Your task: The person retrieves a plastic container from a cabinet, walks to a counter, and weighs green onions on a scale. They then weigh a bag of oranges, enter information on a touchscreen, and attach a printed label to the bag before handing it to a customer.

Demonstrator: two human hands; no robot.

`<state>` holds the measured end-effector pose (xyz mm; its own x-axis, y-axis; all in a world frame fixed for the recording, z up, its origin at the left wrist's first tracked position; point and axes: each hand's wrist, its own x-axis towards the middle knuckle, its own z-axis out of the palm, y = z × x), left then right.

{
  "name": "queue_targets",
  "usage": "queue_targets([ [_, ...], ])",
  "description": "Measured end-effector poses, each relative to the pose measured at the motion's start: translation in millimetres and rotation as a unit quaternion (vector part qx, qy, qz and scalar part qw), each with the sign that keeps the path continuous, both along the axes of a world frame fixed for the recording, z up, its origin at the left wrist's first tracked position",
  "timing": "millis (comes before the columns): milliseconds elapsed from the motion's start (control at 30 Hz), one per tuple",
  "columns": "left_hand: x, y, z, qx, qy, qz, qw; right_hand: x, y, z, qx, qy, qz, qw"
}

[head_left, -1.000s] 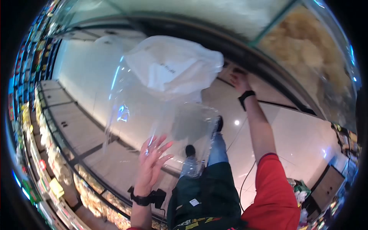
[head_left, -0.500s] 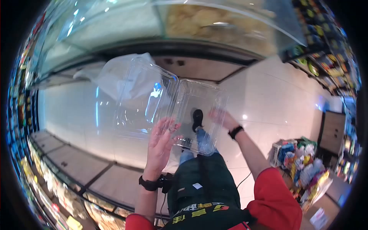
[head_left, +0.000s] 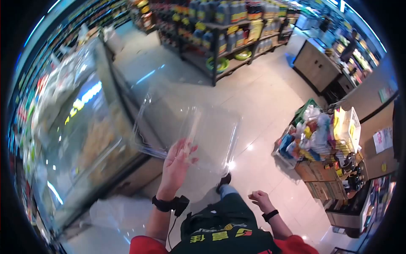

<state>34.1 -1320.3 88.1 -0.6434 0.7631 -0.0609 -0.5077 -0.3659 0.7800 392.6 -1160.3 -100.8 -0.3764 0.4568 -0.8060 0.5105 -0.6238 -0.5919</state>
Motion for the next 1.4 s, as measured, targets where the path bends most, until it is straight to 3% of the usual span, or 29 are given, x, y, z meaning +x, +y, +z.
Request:
queue_targets([
  [100,-11,121,-3,0.001,-0.021,-0.079,0.997,-78,110,64,0.209,0.184,0.019,0.96],
  [167,-8,199,4,-0.016,-0.028,-0.12,0.992,-123,172,141,0.291,0.262,-0.009,0.92],
  [233,-4,270,12,-0.063,-0.018,-0.145,0.987,-153,223,199,0.35,0.259,-0.041,0.899],
  [300,-9,343,15,-0.069,-0.007,-0.168,0.983,-166,283,216,0.397,0.23,-0.063,0.886],
  [367,-17,411,9,-0.05,-0.006,-0.185,0.982,-176,345,213,0.386,0.209,-0.102,0.893],
  [500,-45,550,-1,-0.077,0.042,-0.242,0.966,-191,477,179,0.353,0.276,-0.191,0.873],
  [600,-67,664,-15,-0.059,-0.004,-0.266,0.962,-202,578,154,0.377,0.23,-0.263,0.858],
  [633,-78,708,-19,-0.101,-0.018,-0.266,0.959,-205,608,153,0.372,0.234,-0.294,0.849],
  [733,-90,817,-13,-0.082,0.084,-0.375,0.919,-191,686,161,0.361,0.186,-0.304,0.862],
  [867,-71,956,19,-0.141,-0.001,-0.488,0.861,-170,771,163,0.366,0.149,-0.379,0.837],
  [967,-51,1071,-9,-0.178,-0.067,-0.532,0.825,-150,849,138,0.376,0.154,-0.404,0.819],
  [1067,-35,1188,-41,-0.187,-0.151,-0.544,0.804,-133,932,113,0.283,0.182,-0.449,0.828],
  [1167,-34,1299,-82,-0.222,-0.199,-0.498,0.814,-106,1018,66,0.202,0.166,-0.416,0.871],
  [1300,-39,1482,-96,-0.203,-0.189,-0.429,0.86,-93,1158,17,0.121,0.157,-0.348,0.916],
  [1333,-40,1526,-93,-0.204,-0.167,-0.413,0.872,-88,1189,26,0.129,0.122,-0.276,0.945],
  [1400,-48,1617,-110,-0.19,-0.21,-0.352,0.892,-77,1246,27,0.263,0.139,-0.163,0.941],
])
